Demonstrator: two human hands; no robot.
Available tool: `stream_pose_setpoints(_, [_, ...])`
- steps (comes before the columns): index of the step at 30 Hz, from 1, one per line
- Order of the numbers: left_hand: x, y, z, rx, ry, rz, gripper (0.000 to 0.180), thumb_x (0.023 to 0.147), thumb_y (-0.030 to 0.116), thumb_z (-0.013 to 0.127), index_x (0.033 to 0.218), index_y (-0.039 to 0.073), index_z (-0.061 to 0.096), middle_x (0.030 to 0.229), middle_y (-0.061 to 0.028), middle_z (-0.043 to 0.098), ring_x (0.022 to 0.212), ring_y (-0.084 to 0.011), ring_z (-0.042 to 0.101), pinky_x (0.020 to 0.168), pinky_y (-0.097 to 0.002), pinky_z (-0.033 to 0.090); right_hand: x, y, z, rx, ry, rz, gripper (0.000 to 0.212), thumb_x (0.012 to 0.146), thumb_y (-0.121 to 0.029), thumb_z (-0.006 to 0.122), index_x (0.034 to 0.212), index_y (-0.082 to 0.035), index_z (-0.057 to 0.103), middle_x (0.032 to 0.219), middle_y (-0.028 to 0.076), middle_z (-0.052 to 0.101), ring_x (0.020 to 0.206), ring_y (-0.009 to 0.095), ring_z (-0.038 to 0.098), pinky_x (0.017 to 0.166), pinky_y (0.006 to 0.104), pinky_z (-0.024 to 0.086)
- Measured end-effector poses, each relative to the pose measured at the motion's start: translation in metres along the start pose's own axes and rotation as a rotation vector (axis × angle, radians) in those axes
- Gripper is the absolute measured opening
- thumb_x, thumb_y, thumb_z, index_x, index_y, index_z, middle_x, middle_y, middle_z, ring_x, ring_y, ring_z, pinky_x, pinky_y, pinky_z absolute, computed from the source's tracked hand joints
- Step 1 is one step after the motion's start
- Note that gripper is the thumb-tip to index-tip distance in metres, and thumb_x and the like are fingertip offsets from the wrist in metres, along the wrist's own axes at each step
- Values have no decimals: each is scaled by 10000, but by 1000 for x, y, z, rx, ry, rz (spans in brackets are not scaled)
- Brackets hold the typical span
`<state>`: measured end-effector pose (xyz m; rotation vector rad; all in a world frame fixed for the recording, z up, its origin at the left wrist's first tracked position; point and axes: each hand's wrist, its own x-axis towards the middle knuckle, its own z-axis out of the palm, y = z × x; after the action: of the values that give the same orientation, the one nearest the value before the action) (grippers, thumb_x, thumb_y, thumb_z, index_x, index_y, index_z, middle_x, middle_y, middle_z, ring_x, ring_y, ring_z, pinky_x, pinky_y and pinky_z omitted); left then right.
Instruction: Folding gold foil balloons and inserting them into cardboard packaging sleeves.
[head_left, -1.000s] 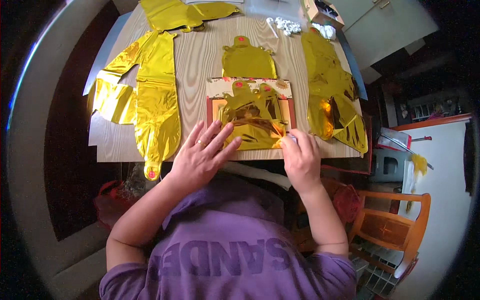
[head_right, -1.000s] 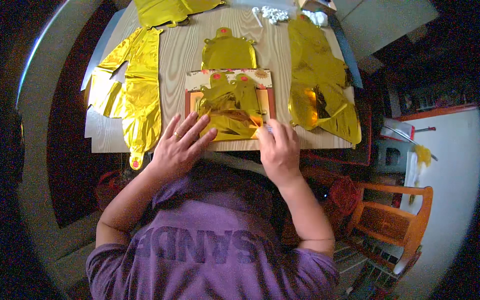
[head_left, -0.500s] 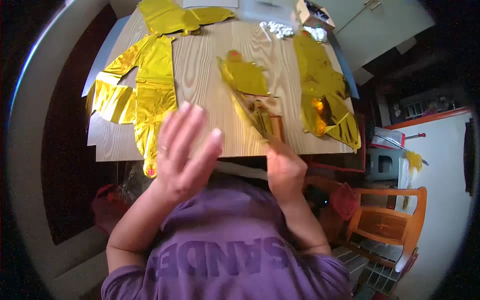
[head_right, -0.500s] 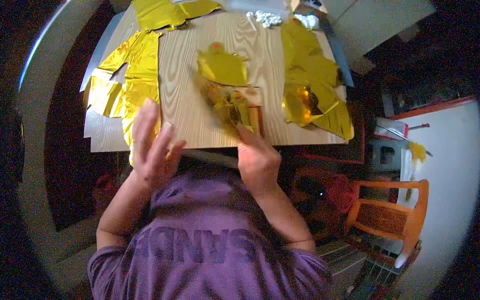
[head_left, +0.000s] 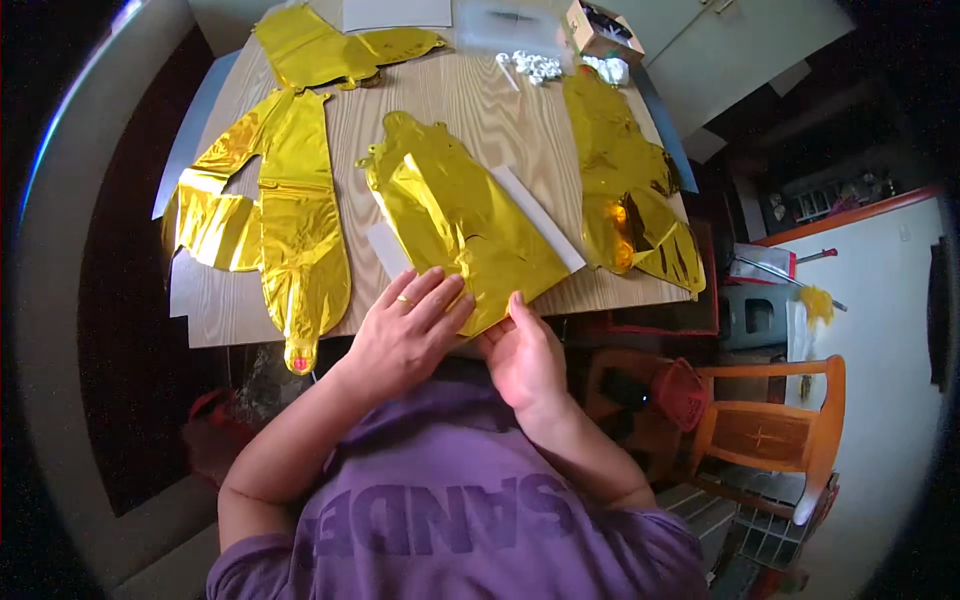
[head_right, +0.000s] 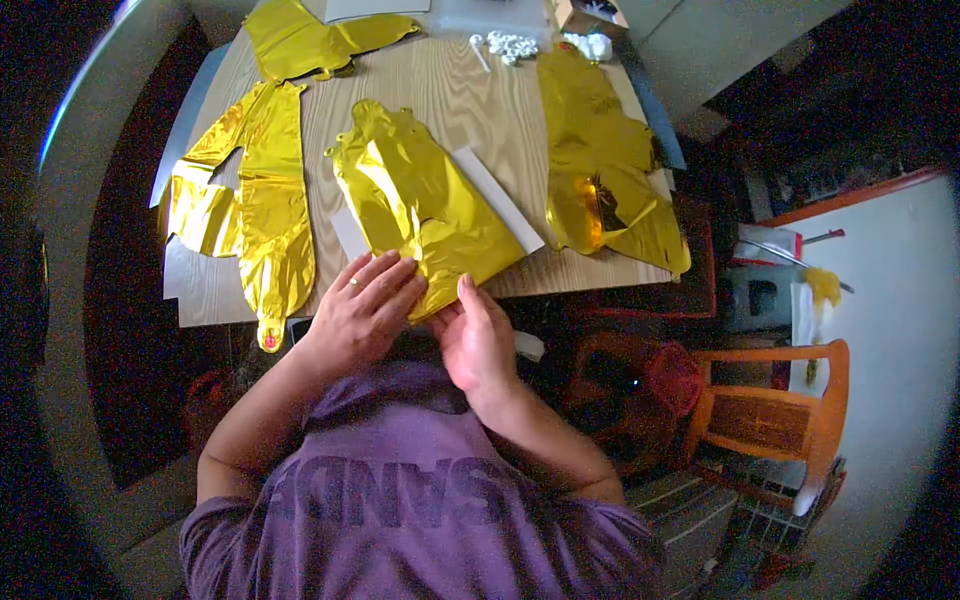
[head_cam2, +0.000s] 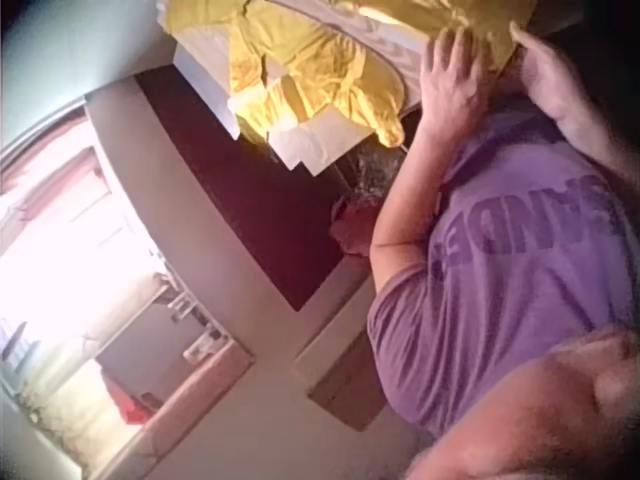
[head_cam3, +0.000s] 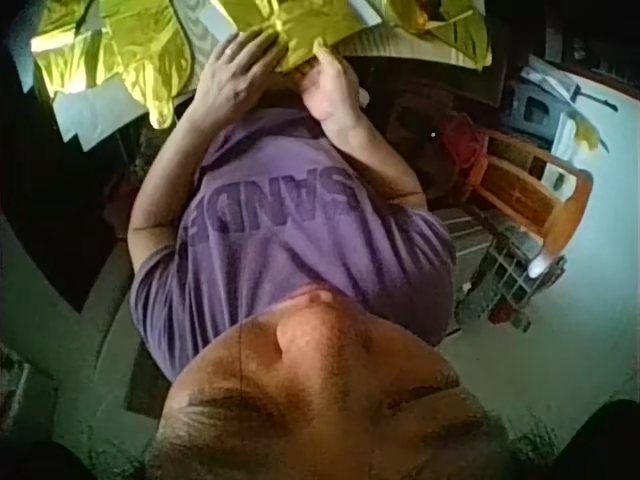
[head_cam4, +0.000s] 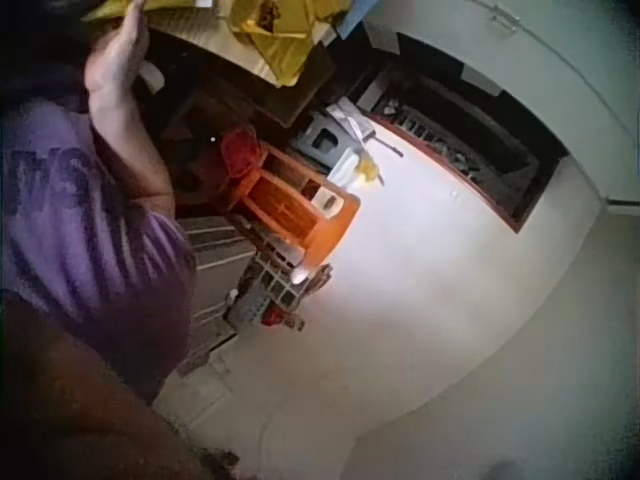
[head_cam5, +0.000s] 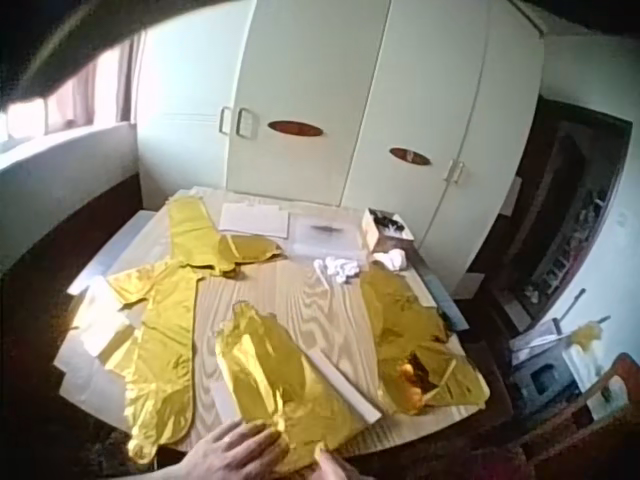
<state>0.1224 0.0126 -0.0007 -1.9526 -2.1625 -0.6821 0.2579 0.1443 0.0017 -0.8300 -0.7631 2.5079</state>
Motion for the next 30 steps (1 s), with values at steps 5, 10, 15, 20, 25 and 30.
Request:
stream_pose_setpoints(5, [-13, -17, -7, -22, -74, 23, 487, 871, 153, 634, 1353, 88, 598, 1432, -138, 549, 1373, -327, 497, 1149, -513, 380, -16, -56, -29, -1060, -33, 46, 346, 1031, -317, 593, 1069, 10, 698, 943, 134, 733, 846, 292, 714, 783, 370, 579])
stream_pose_setpoints(10, [-10, -20, -16, -91, -158, -65, 701, 823, 218, 717, 1473, 96, 483, 1573, -176, 391, 1476, -407, 334, 1205, -548, 278, -16, -66, -28, -1789, -292, -967, 291, 889, -211, 737, 1152, -90, 704, 1183, 166, 653, 1112, 343, 616, 946, 449, 497])
stream_pose_setpoints(15, [-2, -23, -36, -116, -198, -249, 1100, 694, 476, 831, 1579, 84, 308, 1622, -248, 256, 1519, -432, 215, 1233, -534, 211, 9, -43, -28, -1961, -552, -1043, 537, 914, -354, 697, 1381, -114, 585, 1545, 201, 399, 1442, 430, 327, 1180, 606, 251])
stream_pose_setpoints(20, [6, -36, -40, -72, -219, -387, 1148, 713, 615, 768, 1576, 36, 280, 1604, -254, 294, 1517, -418, 229, 1242, -509, 180, 21, -30, -32, -1998, -394, -1049, 668, 997, -508, 526, 1514, -94, 441, 1583, 222, 350, 1463, 458, 293, 1182, 626, 216])
stream_pose_setpoints(25, [17, -54, -35, -9, -283, -458, 1095, 726, 525, 754, 1571, 18, 275, 1615, -226, 301, 1525, -386, 236, 1242, -505, 189, 29, -17, -25, -2063, -220, -1014, 723, 1007, -559, 470, 1535, -69, 403, 1580, 274, 325, 1452, 485, 295, 1171, 635, 216])
stream_pose_setpoints(30, [20, -64, -34, -54, -323, -408, 1149, 701, 464, 799, 1596, 44, 214, 1642, -206, 262, 1546, -344, 199, 1262, -492, 145, 26, -14, -14, -2087, -118, -920, 775, 978, -562, 512, 1554, -64, 366, 1573, 317, 306, 1444, 516, 285, 1166, 640, 216])
